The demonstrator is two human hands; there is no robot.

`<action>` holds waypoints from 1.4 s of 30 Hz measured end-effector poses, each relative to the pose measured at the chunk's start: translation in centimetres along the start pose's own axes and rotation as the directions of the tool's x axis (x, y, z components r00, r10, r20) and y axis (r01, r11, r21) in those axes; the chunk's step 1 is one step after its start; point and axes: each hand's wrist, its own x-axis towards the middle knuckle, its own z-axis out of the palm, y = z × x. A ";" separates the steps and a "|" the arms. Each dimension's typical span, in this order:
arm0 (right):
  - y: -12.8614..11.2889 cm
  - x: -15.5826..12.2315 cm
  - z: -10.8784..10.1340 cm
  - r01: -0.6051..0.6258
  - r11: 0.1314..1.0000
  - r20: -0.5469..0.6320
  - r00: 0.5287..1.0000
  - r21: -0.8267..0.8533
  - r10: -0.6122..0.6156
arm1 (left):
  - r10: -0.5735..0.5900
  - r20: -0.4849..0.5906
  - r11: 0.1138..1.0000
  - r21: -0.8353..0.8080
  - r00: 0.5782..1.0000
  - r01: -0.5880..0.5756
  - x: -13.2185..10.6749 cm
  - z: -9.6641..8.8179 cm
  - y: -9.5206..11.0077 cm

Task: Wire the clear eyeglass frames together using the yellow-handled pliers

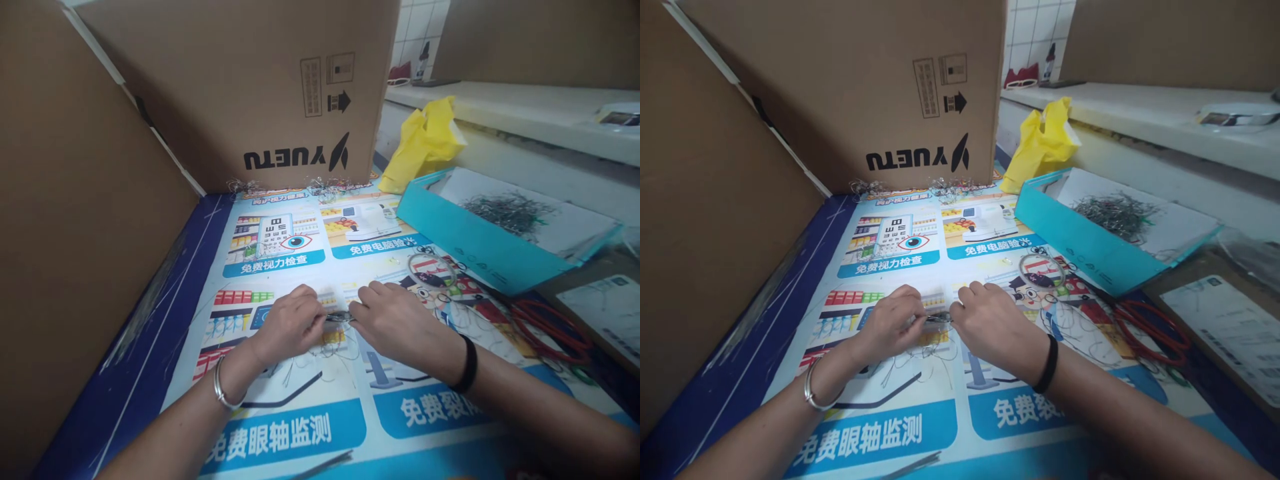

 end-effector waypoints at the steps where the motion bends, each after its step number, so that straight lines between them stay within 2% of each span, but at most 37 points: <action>1: 0.0 0.0 0.0 0.000 1.000 -0.004 1.000 -0.001 0.000 | -0.004 -0.001 1.000 -0.001 1.000 0.004 0.0 0.0 0.0; 17: 0.0 -0.1 -0.3 0.014 1.000 -0.006 1.000 0.012 -0.014 | 0.017 -0.049 0.999 -0.029 0.999 -0.018 -0.1 -0.2 -0.1; 25: 0.5 0.0 0.1 -0.006 0.999 0.002 1.000 0.037 0.006 | 0.014 -0.025 0.998 -0.056 1.000 -0.015 0.2 -0.3 -0.5; 35: 0.8 0.3 -0.5 -0.014 0.999 -0.013 1.000 0.043 0.015 | 0.037 -0.045 0.999 -0.016 0.998 -0.038 -0.1 -0.3 -0.7; 42: 0.7 0.1 -1.0 0.024 0.999 -0.044 0.999 -0.027 -0.025 | 0.059 -0.085 0.998 -0.009 0.995 -0.060 -0.2 -0.3 -0.6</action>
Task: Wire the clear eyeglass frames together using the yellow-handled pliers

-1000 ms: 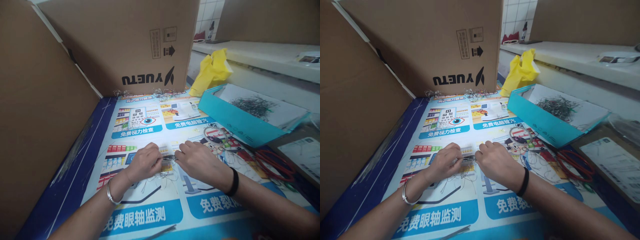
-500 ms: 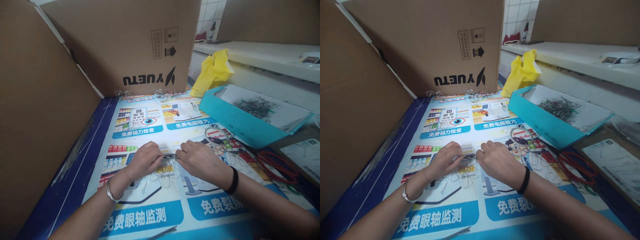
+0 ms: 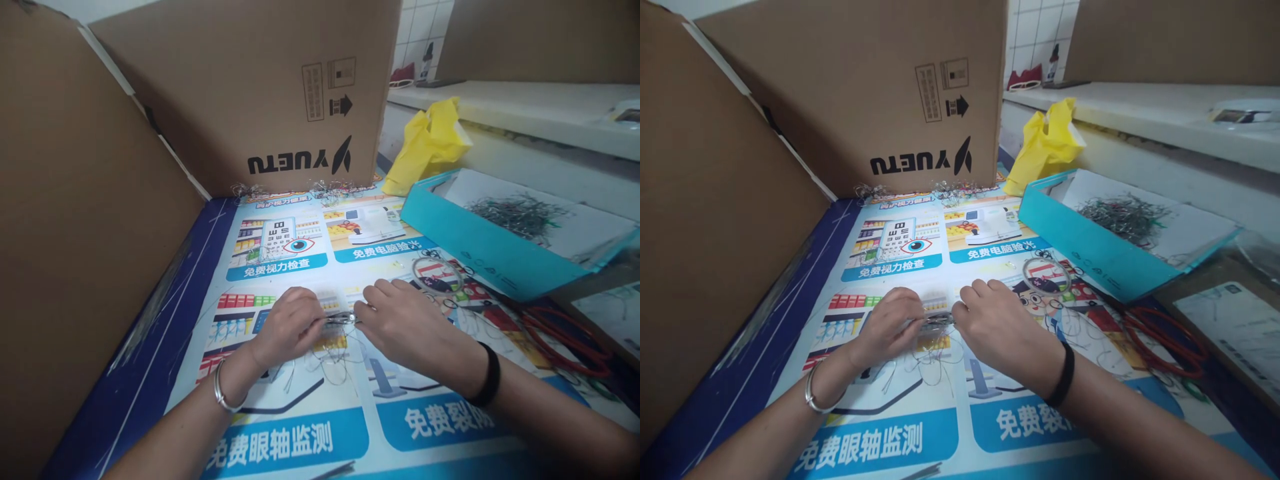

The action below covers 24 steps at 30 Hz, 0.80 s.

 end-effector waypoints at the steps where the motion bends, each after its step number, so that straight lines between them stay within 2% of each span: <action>1: -0.1 0.0 -0.1 0.004 1.000 -0.005 1.000 -0.017 -0.004 | 0.001 -0.004 1.000 0.006 1.000 -0.001 0.0 0.0 0.0; 7: -0.7 -0.1 -0.5 0.011 0.997 -0.005 1.000 -0.076 -0.012 | 0.011 -0.011 1.000 0.021 1.000 -0.011 0.1 0.0 0.2; 24: -0.5 -0.1 -0.1 0.015 0.997 0.014 1.000 -0.069 -0.014 | 0.035 -0.024 0.998 0.044 0.999 -0.034 0.3 0.1 0.4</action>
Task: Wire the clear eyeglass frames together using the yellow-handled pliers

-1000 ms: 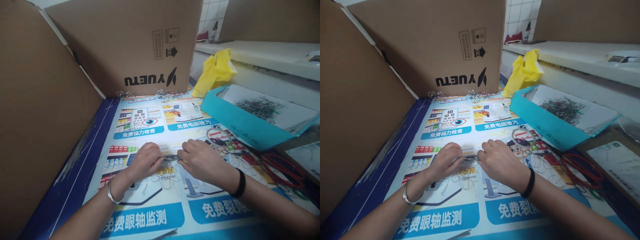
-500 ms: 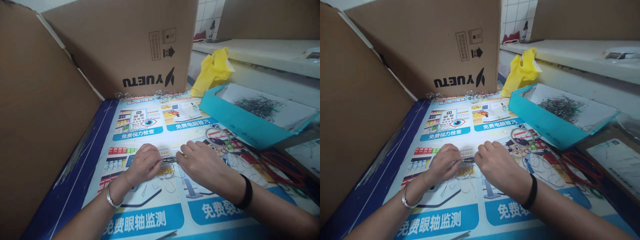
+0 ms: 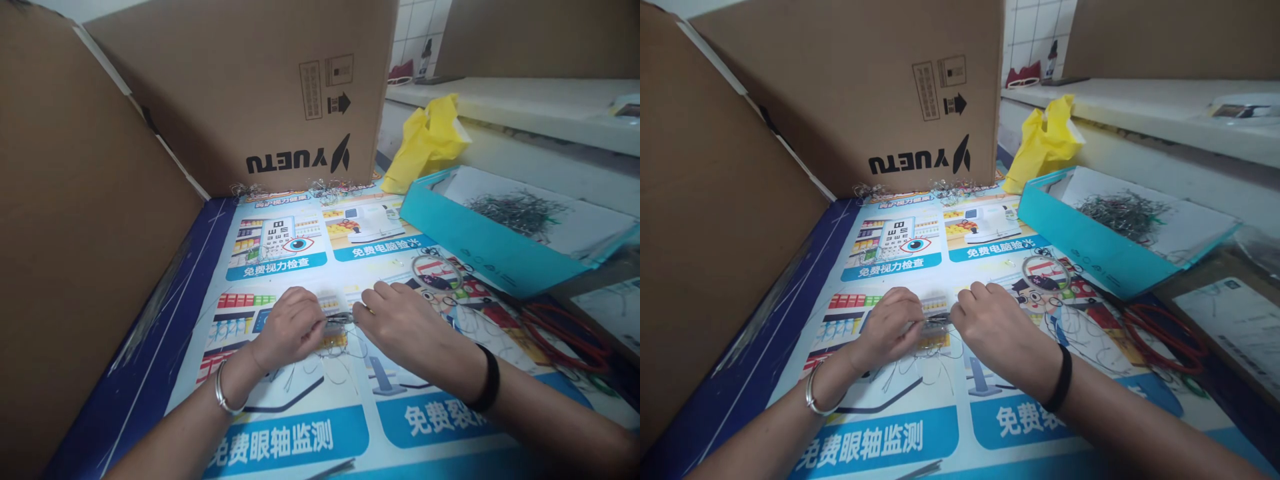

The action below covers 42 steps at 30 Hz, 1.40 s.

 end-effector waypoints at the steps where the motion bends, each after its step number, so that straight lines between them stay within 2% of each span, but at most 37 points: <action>1: 0.0 0.0 0.0 0.002 1.000 -0.001 1.000 0.002 -0.002 | -0.003 0.002 1.000 0.002 1.000 0.003 0.0 0.0 0.0; 16: 0.5 0.1 0.3 0.007 0.999 -0.003 1.000 0.034 -0.007 | 0.001 0.011 1.000 0.013 1.000 -0.001 -0.1 0.0 0.0; 27: 0.8 0.0 0.1 0.036 0.999 0.018 0.999 0.012 -0.036 | -0.017 0.091 1.000 0.013 0.996 0.016 -0.3 0.1 -0.2; 35: 0.7 0.0 0.3 0.045 0.998 0.018 0.999 0.033 -0.046 | -0.005 0.074 1.000 0.015 0.997 0.004 -0.1 0.1 -0.1; 42: 1.1 0.2 0.9 -0.009 0.991 0.025 1.000 0.136 0.006 | -0.009 0.046 1.000 0.022 0.999 0.008 0.0 0.2 -0.2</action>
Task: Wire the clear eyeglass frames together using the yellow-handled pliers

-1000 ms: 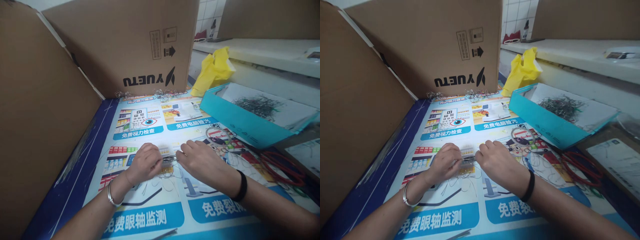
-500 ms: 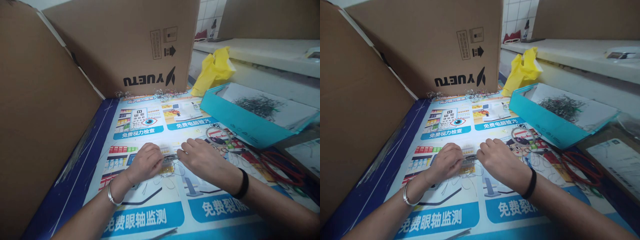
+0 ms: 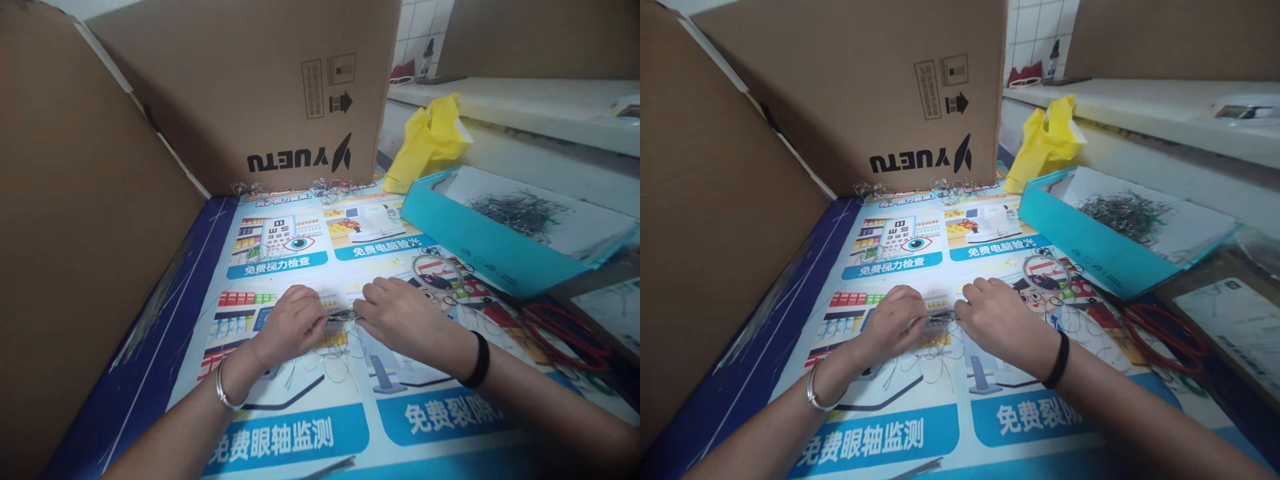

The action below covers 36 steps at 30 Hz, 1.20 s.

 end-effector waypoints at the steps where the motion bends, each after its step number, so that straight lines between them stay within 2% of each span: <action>1: 0.1 0.0 0.1 -0.009 1.000 0.009 1.000 0.017 0.008 | -0.003 0.004 1.000 0.001 1.000 0.003 0.0 0.0 0.0; 7: 0.3 0.1 0.4 -0.023 0.998 0.027 0.999 0.053 0.022 | -0.004 -0.008 1.000 0.009 1.000 0.004 0.1 0.0 0.1; 21: -0.1 0.1 0.2 -0.027 1.000 0.023 0.999 0.010 0.027 | -0.010 0.014 1.000 0.007 1.000 0.010 -0.2 0.1 0.2; 31: 0.2 0.2 0.9 -0.009 0.999 -0.028 1.000 0.036 0.010 | -0.051 -0.001 0.999 0.003 0.999 0.051 0.0 0.0 0.0; 36: 0.6 0.3 0.9 -0.044 0.997 -0.011 0.999 0.071 0.045 | -0.079 -0.018 0.997 -0.014 0.997 0.079 0.1 -0.2 0.0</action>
